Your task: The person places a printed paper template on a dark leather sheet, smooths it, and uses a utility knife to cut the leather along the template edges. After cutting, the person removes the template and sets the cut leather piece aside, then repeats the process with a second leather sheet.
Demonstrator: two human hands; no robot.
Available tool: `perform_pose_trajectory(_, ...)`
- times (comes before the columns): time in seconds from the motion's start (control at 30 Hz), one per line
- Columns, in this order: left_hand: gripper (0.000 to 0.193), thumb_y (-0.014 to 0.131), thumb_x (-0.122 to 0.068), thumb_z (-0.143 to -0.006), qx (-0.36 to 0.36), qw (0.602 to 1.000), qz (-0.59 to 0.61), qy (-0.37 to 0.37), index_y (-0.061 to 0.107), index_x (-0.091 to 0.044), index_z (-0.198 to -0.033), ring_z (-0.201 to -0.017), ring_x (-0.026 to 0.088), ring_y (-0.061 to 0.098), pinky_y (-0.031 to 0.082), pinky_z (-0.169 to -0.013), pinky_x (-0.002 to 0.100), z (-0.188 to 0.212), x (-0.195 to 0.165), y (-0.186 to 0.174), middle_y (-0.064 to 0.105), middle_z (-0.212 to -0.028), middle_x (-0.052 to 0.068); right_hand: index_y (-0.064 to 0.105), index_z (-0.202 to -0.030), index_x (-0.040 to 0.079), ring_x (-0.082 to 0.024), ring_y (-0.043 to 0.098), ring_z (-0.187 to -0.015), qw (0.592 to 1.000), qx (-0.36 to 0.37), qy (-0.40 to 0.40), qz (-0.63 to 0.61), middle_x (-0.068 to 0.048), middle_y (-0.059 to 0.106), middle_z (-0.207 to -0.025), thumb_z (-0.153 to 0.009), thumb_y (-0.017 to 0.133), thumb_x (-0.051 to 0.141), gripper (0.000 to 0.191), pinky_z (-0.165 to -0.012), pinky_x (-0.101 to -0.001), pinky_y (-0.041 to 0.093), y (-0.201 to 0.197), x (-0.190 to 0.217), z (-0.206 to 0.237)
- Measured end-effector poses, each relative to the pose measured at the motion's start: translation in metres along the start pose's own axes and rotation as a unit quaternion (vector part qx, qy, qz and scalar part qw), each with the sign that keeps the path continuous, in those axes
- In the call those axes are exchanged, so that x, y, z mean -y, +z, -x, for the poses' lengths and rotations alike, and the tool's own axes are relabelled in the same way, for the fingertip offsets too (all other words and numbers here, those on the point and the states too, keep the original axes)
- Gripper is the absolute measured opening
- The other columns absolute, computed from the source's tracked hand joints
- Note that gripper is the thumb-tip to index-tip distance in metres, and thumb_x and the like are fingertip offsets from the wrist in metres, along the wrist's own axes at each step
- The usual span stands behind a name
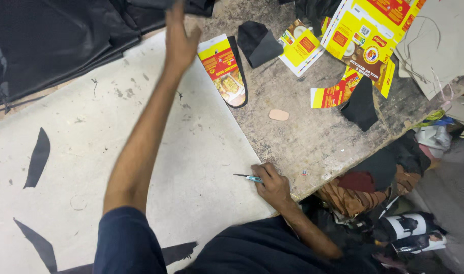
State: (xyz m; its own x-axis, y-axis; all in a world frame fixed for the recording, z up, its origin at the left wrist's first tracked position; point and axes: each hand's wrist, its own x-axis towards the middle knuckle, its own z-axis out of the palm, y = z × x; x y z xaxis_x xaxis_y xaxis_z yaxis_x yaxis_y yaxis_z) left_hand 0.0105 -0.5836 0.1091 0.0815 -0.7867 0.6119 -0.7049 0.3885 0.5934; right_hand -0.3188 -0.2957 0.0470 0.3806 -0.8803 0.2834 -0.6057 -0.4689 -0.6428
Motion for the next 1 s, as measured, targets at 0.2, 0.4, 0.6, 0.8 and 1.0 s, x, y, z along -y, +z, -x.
perform_pose_trajectory(0.2, 0.044, 0.059, -0.006, -0.1, 0.057, 0.982, -0.026, -0.18, 0.057, -0.002, -0.144, -0.144, 0.035, 0.05, 0.029, -0.126, 0.051, 0.26, -0.115, -0.089, 0.057, -0.149, 0.02, 0.072, -0.103, 0.003, -0.031, 0.071, -0.082, 0.992, -0.093, -0.004, -0.084, -0.015, 0.067, -0.092, -0.089, 0.072, -0.001, 0.014, -0.07, -0.0387, 0.057, 0.004, -0.002, -0.077)
perform_pose_trajectory(0.4, 0.042, 0.055, -0.008, -0.106, -0.059, 0.923, -0.214, -0.315, 0.055, 0.001, -0.147, -0.147, 0.035, 0.047, 0.03, -0.126, 0.05, 0.424, -0.22, -0.208, 0.055, -0.154, 0.018, 0.058, -0.124, -0.005, -0.048, 0.064, -0.1, 0.995, -0.007, 0.049, 0.082, -0.028, 0.057, -0.12, -0.087, 0.082, 0.02, 0.051, -0.079, -0.0535, 0.052, 0.046, -0.024, -0.205)
perform_pose_trajectory(0.6, 0.06, 0.053, -0.036, -0.107, -0.046, 0.84, -0.324, -0.433, 0.046, -0.001, -0.155, -0.156, 0.035, 0.03, 0.016, -0.127, 0.055, 0.564, -0.258, -0.239, 0.036, -0.166, 0.017, 0.054, -0.121, -0.006, -0.044, 0.067, -0.099, 0.992, 0.033, 0.056, 0.107, -0.027, 0.064, -0.115, -0.076, 0.101, 0.042, 0.081, -0.085, -0.0517, 0.053, 0.07, -0.059, -0.247)
perform_pose_trajectory(0.8, 0.082, 0.059, -0.059, -0.093, 0.026, 0.85, -0.343, -0.398, 0.044, -0.006, -0.155, -0.154, 0.03, 0.028, 0.014, -0.126, 0.058, 0.573, -0.284, -0.229, 0.034, -0.165, 0.015, 0.068, -0.102, -0.002, -0.022, 0.073, -0.089, 0.988, 0.103, 0.049, -0.102, -0.005, 0.075, -0.1, -0.072, 0.102, 0.018, 0.049, -0.076, -0.0356, 0.059, 0.052, -0.038, -0.253)
perform_pose_trajectory(1.0, 0.088, 0.052, -0.068, -0.094, 0.087, 0.877, -0.286, -0.375, 0.042, -0.005, -0.154, -0.155, 0.025, 0.029, 0.014, -0.129, 0.056, 0.551, -0.291, -0.227, 0.035, -0.165, 0.014, 0.07, -0.09, -0.003, -0.036, 0.072, -0.075, 0.964, -0.089, -0.165, 0.186, -0.02, 0.074, -0.086, -0.056, 0.104, 0.03, 0.058, -0.064, -0.046, 0.058, 0.054, 0.009, -0.232)
